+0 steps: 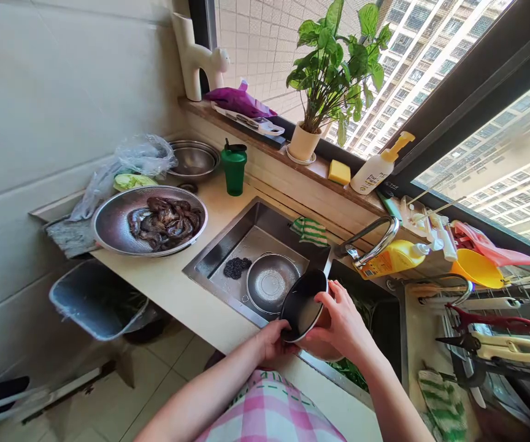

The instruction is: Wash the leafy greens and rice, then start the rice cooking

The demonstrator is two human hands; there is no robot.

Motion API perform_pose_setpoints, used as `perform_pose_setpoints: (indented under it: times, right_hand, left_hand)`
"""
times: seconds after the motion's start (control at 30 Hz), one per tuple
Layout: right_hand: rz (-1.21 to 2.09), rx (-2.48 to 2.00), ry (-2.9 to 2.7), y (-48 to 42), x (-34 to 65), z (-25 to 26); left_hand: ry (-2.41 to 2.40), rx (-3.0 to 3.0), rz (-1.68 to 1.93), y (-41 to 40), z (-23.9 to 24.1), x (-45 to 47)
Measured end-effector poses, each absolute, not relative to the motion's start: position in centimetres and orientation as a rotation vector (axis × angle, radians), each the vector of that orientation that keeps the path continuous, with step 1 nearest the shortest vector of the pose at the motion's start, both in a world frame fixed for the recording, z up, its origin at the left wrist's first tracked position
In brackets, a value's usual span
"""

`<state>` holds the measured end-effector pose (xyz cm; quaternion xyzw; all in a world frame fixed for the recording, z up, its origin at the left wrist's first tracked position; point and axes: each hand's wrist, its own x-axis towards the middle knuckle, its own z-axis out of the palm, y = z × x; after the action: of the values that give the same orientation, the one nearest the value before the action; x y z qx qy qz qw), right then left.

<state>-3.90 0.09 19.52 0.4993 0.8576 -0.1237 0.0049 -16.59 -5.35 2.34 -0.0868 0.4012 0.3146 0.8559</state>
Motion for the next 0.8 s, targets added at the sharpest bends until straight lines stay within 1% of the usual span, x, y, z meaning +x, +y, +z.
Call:
perform_pose_setpoints:
  times: [0.3,0.8]
  right_hand:
    - [-0.381,1.546,2.690,0.2,-4.5,19.6]
    - [-0.394,1.556,2.654,0.1,-5.3,20.0]
  left_hand:
    - [0.934,-0.036,0.695,-5.5,3.8,-17.2]
    - [0.920,-0.071,0.716,-5.5,3.2,-17.1]
